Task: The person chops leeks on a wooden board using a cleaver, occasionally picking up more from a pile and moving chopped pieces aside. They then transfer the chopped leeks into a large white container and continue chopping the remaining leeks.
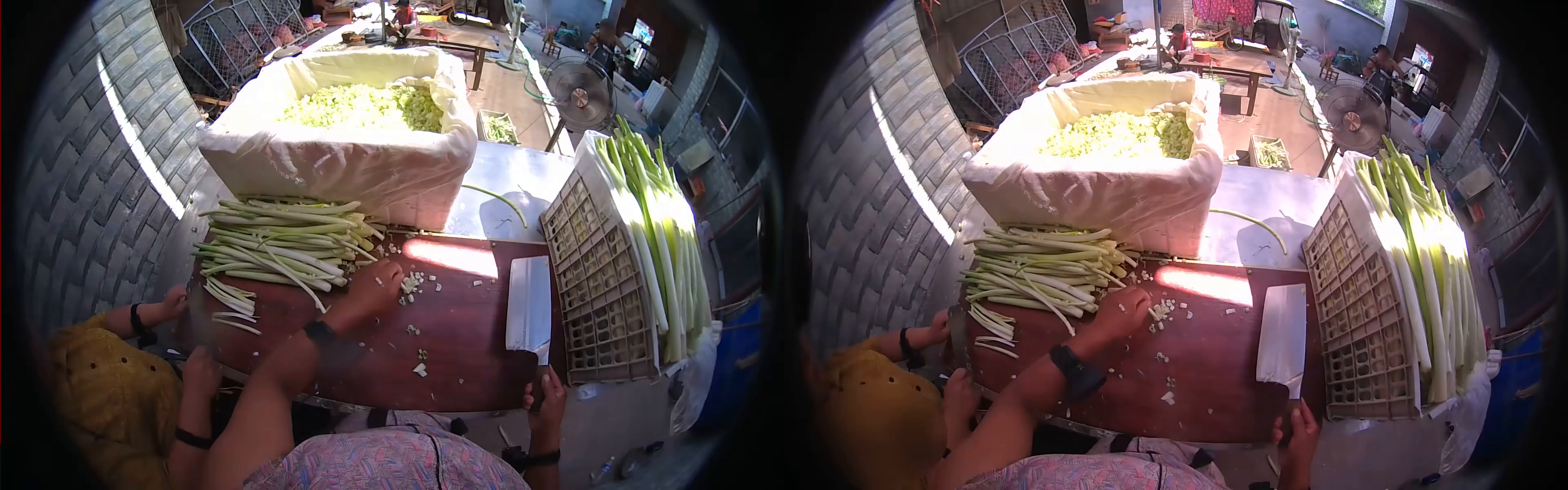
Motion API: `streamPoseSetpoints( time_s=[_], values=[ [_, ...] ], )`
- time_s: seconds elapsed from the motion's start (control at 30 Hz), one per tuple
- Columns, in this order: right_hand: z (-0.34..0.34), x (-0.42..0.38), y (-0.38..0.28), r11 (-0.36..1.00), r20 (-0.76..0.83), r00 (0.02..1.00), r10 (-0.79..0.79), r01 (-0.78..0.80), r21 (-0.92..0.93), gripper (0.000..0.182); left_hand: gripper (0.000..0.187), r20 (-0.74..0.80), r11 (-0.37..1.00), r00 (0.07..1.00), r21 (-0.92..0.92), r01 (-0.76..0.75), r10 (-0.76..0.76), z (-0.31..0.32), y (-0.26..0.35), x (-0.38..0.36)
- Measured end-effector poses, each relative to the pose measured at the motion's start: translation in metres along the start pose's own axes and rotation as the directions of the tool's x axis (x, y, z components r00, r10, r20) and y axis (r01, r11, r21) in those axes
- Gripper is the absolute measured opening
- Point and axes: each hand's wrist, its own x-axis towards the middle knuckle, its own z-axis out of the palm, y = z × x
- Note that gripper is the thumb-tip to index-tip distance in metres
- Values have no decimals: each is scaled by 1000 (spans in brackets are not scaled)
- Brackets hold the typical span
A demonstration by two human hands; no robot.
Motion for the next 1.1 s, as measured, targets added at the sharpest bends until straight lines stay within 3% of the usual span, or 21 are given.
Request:
streamPoseSetpoints(
  time_s=[0.03, 0.07, 0.13, 0.17, 0.23, 0.27, 0.37, 0.43, 0.53, 0.63, 0.67, 0.7, 0.77, 0.83, 0.9, 1.03, 1.1],
  values=[
    [-12, -2, 8, 998, -48, 998, 42, -43, -37, 39, 7, 93, 979, 976, 79, 189, -196, 5, -6, -7],
    [-23, -4, 13, 994, -41, 994, 105, -106, -16, 33, 7, 92, 978, 976, 81, 191, -198, 7, -14, -12],
    [-24, -10, 15, 993, -77, 990, 122, -121, 17, 36, 16, 20, 984, 998, 167, -57, 54, 10, -26, -20],
    [-25, -13, 16, 990, -117, 984, 136, -131, 54, 39, 16, 18, 984, 998, 170, -58, 56, 14, -29, -17],
    [-33, -8, 25, 990, -100, 986, 131, -125, 71, 41, 32, -132, 937, 960, 285, -203, 248, 20, -35, -5],
    [-36, -3, 29, 989, -85, 988, 127, -120, 82, 43, 32, -135, 935, 958, 286, -208, 255, 24, -37, 1],
    [-45, 3, 45, 987, -53, 989, 138, -133, 89, 46, 45, -119, 969, 984, 227, -101, 130, 38, -42, 19],
    [-42, 1, 47, 987, -57, 988, 143, -138, 86, 45, 51, -75, 996, 997, 90, -13, 20, 48, -47, 32],
    [-36, 3, 51, 985, -63, 986, 155, -149, 88, 45, 57, -76, 973, 997, 230, 16, 2, 67, -47, 47],
    [-23, 2, 50, 983, -65, 982, 176, -172, 58, 46, 60, -43, 976, 996, 205, 80, -73, 72, -37, 48],
    [-15, 6, 47, 984, -65, 982, 178, -176, 32, 46, 56, 125, 979, 987, 188, 81, -105, 67, -35, 49],
    [-11, 9, 44, 983, -62, 981, 185, -183, 31, 46, 56, 127, 978, 986, 192, 87, -112, 68, -34, 43],
    [-5, 13, 38, 979, 69, 984, 164, -154, -135, 46, 54, 74, 987, 987, 59, -149, 144, 76, -31, 22],
    [11, 17, 32, 969, 107, 976, 188, -166, -183, 45, 53, 87, 988, 986, 48, -144, 139, 65, -16, 3],
    [28, 22, 29, 957, 151, 966, 211, -172, -235, 44, 55, 173, 955, 943, -131, -265, 286, 59, -18, -10],
    [54, 33, 31, 946, 287, 918, 272, -200, -256, 44, 55, 175, 989, 977, 55, -137, 125, 40, -36, 1],
    [62, 36, 32, 948, 308, 911, 275, -204, -242, 46, 55, 11, 996, 999, 76, -44, 43, 44, -54, 12]
  ],
)
